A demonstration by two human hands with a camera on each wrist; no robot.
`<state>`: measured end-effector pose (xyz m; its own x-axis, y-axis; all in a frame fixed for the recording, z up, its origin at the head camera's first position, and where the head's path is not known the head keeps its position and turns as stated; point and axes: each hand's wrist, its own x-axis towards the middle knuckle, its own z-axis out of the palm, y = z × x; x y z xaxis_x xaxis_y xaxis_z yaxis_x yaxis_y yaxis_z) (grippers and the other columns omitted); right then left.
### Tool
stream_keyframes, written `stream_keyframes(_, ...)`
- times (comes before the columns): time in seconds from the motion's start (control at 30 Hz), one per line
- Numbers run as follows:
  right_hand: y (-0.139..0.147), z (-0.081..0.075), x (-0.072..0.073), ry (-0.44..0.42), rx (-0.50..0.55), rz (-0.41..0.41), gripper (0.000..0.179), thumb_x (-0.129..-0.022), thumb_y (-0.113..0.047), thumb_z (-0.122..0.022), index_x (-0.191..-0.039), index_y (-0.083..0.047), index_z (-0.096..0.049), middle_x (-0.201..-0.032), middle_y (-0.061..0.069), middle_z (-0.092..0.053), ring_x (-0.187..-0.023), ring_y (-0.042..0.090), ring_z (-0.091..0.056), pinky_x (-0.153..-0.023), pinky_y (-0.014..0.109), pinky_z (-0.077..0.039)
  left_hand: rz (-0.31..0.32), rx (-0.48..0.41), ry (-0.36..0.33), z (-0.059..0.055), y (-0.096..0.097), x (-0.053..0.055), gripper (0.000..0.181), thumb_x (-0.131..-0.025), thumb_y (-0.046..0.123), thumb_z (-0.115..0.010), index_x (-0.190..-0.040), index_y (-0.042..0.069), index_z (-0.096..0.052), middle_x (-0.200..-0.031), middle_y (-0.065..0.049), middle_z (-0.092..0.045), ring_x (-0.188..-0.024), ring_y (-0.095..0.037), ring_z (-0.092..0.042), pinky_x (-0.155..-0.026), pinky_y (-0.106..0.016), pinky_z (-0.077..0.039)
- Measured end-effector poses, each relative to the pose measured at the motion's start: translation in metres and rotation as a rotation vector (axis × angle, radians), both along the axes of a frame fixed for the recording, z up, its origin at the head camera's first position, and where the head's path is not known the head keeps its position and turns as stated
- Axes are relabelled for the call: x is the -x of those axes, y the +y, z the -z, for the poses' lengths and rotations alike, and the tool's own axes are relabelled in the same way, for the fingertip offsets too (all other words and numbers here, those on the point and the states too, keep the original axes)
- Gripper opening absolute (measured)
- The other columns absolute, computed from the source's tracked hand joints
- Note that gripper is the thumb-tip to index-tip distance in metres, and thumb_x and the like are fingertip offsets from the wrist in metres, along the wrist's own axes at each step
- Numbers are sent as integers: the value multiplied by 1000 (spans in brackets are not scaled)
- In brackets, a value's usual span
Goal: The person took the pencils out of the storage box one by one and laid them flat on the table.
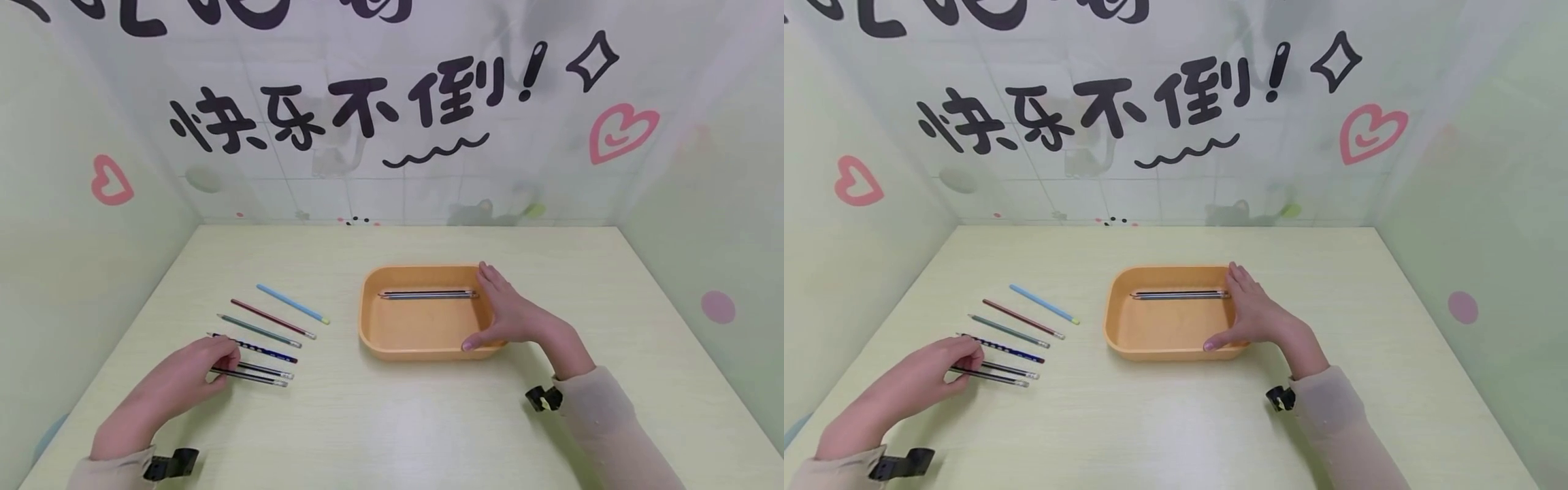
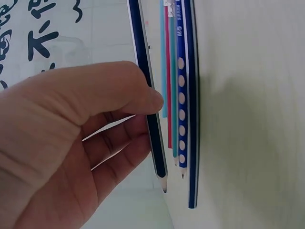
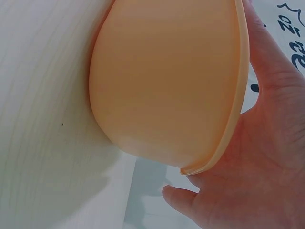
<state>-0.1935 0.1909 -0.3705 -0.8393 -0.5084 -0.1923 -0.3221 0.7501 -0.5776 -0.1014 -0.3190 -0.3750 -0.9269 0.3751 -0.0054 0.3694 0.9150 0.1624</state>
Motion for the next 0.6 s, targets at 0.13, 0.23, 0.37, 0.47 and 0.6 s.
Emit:
stream_keyframes(0.13, 0, 0, 1, -3, 0, 4, 138, -68, -57, -84, -156, 6, 1, -166, 23, 9, -153, 43, 8, -121, 66, -8, -2, 4, -26, 7, -4, 0, 36, -70, -2, -72, -78, 26, -50, -80, 15, -46, -78, -3, -42, -67, -26, -41)
stream_keyframes(0.23, 0, 1, 1, 1, -2, 3, 138, -68, -57, -85, -156, 6, 1, -166, 23, 9, -154, 43, 8, -121, 66, -9, 0, 11, -42, 11, -7, 0, 37, -70, -3, -73, -78, 25, -51, -79, 15, -46, -77, -3, -42, -66, -27, -42)
stream_keyframes(0.37, 0, 1, 1, 6, -4, 3, 138, -68, -56, -85, -156, 7, 1, -166, 23, 9, -154, 43, 8, -121, 65, -9, 7, 13, -37, 16, -11, 0, 37, -69, -4, -70, -77, 26, -50, -77, 15, -45, -75, -3, -42, -66, -27, -41)
stream_keyframes(0.47, 0, 1, 1, 5, -3, 5, 138, -68, -56, -85, -156, 7, 1, -166, 23, 9, -154, 43, 8, -121, 65, -9, 15, 11, -40, 20, -12, 0, 36, -68, -4, -67, -76, 26, -49, -76, 15, -43, -73, -4, -40, -65, -25, -37)
stream_keyframes(0.6, 0, 1, 1, 1, -1, 4, 137, -69, -56, -85, -156, 7, 1, -166, 23, 10, -154, 43, 8, -121, 65, -8, 11, 27, -49, 23, -12, 0, 36, -68, -4, -67, -77, 25, -48, -75, 14, -42, -73, -4, -39, -66, -24, -35)
